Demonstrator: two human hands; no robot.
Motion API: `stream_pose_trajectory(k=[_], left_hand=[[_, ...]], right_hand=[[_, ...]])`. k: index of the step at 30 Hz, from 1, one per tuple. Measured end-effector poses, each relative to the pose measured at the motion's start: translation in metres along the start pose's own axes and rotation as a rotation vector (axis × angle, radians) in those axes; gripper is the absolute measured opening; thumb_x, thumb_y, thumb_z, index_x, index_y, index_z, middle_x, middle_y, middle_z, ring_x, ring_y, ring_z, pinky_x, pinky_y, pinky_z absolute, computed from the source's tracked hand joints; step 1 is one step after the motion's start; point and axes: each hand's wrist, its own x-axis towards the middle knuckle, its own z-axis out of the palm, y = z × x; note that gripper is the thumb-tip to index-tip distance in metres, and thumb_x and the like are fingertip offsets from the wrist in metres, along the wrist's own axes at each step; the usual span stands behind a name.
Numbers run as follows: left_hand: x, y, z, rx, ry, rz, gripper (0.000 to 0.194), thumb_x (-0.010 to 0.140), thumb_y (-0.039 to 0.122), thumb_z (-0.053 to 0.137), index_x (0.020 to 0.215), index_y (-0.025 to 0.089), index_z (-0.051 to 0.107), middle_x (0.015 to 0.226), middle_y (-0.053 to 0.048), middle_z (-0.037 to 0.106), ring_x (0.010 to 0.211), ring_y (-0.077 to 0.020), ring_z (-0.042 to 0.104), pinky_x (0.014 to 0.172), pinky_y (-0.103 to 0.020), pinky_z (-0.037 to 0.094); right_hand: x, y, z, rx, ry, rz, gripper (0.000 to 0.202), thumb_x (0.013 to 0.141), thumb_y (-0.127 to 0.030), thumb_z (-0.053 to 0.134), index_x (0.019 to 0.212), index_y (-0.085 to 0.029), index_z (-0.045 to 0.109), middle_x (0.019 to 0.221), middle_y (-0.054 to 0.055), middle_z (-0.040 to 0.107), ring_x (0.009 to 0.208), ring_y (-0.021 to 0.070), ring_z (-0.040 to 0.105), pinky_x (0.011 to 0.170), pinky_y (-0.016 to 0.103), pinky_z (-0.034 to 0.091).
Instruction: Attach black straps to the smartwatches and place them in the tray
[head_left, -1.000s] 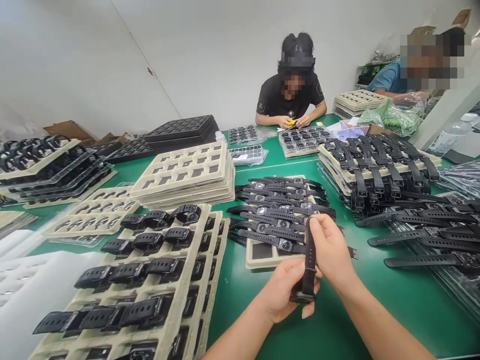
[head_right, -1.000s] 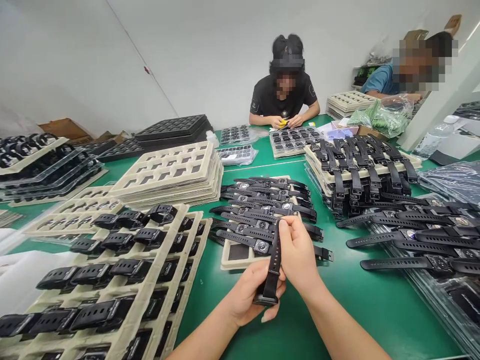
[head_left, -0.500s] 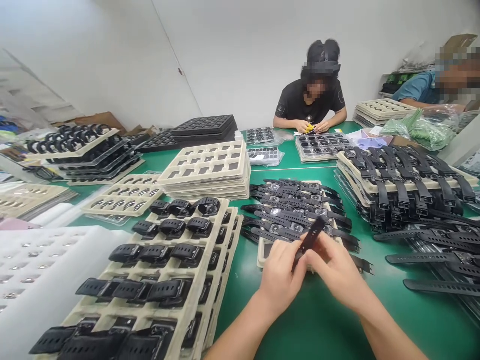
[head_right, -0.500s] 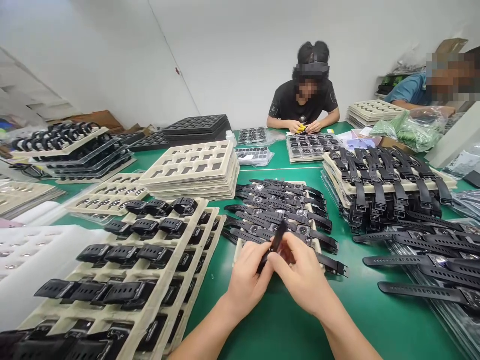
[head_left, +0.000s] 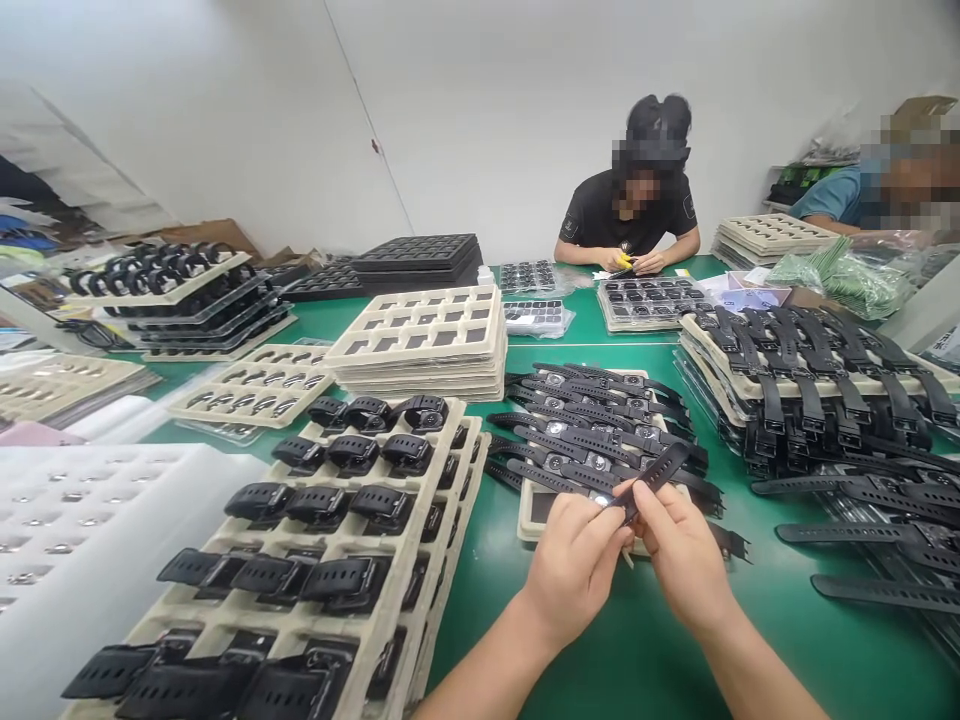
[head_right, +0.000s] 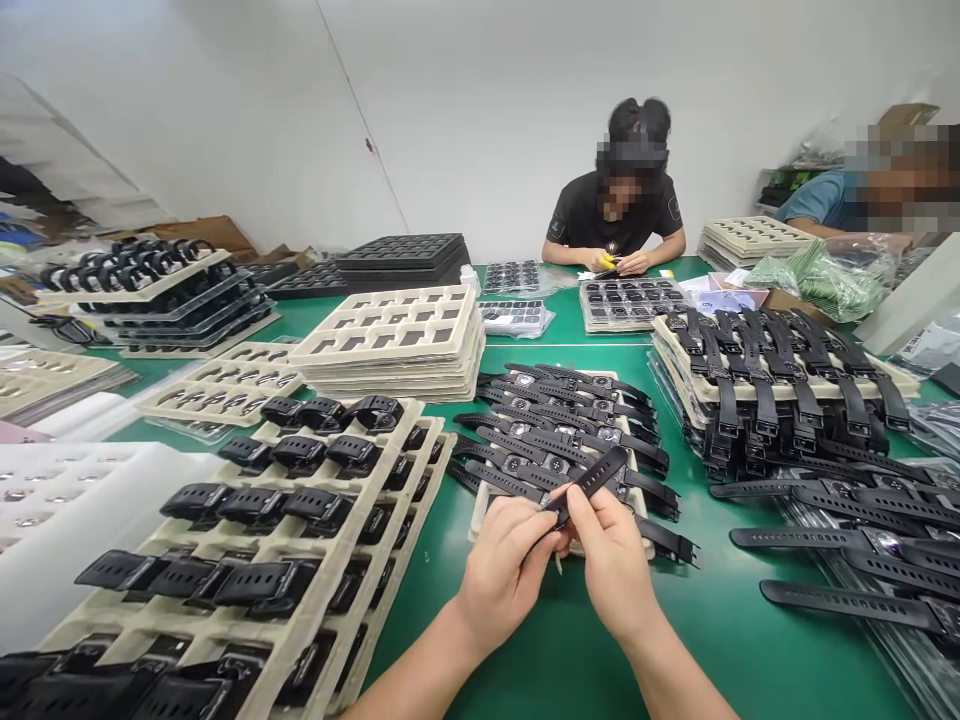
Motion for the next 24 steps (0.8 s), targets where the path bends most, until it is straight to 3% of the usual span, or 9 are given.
stream_pose_trajectory(k=[4, 7, 9, 13, 18, 21, 24], left_hand=[[0.002, 0.0, -0.002, 0.001, 0.022, -0.134, 0.02, 0.097, 0.02, 0.055, 0.105, 0.024, 0.072, 0.078, -0.005, 0.071, 0.073, -0.0217, 0.059, 0.078, -0.038, 0.043], [0.008, 0.002, -0.006, -0.224, 0.032, -0.406, 0.019, 0.099, 0.03, 0.054, 0.096, 0.022, 0.071, 0.085, -0.007, 0.072, 0.079, -0.0222, 0.062, 0.076, -0.036, 0.046], [0.011, 0.004, -0.008, -0.426, 0.061, -0.595, 0.027, 0.1, 0.042, 0.053, 0.092, 0.02, 0.068, 0.086, -0.006, 0.07, 0.079, -0.0212, 0.062, 0.073, -0.032, 0.048], [0.011, 0.005, -0.006, -0.603, 0.203, -0.75, 0.043, 0.095, 0.061, 0.055, 0.083, 0.02, 0.063, 0.08, -0.002, 0.062, 0.073, -0.0175, 0.056, 0.069, -0.027, 0.046], [0.008, 0.006, -0.002, -0.72, 0.324, -0.877, 0.047, 0.092, 0.066, 0.057, 0.08, 0.02, 0.057, 0.076, 0.001, 0.058, 0.068, -0.0151, 0.053, 0.065, -0.025, 0.045], [0.01, 0.011, -0.002, -0.678, 0.291, -0.834, 0.047, 0.09, 0.066, 0.061, 0.08, 0.02, 0.058, 0.075, 0.0, 0.059, 0.07, -0.0165, 0.056, 0.067, -0.026, 0.047], [0.011, 0.017, -0.003, -0.677, 0.227, -0.806, 0.049, 0.088, 0.069, 0.061, 0.099, 0.021, 0.062, 0.082, -0.003, 0.067, 0.075, -0.0201, 0.062, 0.07, -0.028, 0.05]], right_hand=[[-0.002, -0.008, -0.004, -0.325, -0.105, -0.174, 0.045, 0.101, -0.058, 0.05, 0.107, -0.022, 0.077, 0.095, 0.009, 0.069, 0.082, 0.0235, 0.064, 0.073, 0.035, 0.056], [-0.002, -0.012, -0.006, -0.577, -0.24, -0.28, 0.034, 0.1, -0.044, 0.058, 0.127, -0.03, 0.072, 0.122, 0.009, 0.065, 0.111, 0.0289, 0.062, 0.096, 0.042, 0.054], [-0.003, -0.011, -0.006, -0.634, -0.285, -0.276, 0.043, 0.097, -0.037, 0.061, 0.14, -0.034, 0.063, 0.132, 0.008, 0.062, 0.118, 0.0299, 0.06, 0.101, 0.045, 0.052], [-0.006, -0.007, -0.003, -0.648, -0.256, -0.275, 0.049, 0.096, -0.03, 0.06, 0.145, -0.032, 0.058, 0.117, 0.007, 0.068, 0.109, 0.0275, 0.064, 0.093, 0.041, 0.057], [-0.009, -0.01, 0.002, -0.684, -0.279, -0.28, 0.042, 0.092, -0.022, 0.057, 0.133, -0.031, 0.064, 0.104, 0.004, 0.064, 0.097, 0.0229, 0.063, 0.084, 0.034, 0.056], [-0.01, -0.017, 0.005, -0.635, -0.269, -0.242, 0.04, 0.087, -0.018, 0.058, 0.125, -0.028, 0.064, 0.105, 0.003, 0.064, 0.098, 0.0225, 0.062, 0.087, 0.034, 0.053], [-0.012, -0.022, 0.012, -0.512, -0.292, -0.113, 0.023, 0.087, -0.019, 0.06, 0.109, -0.025, 0.063, 0.092, 0.0, 0.067, 0.084, 0.0203, 0.065, 0.074, 0.029, 0.053]])
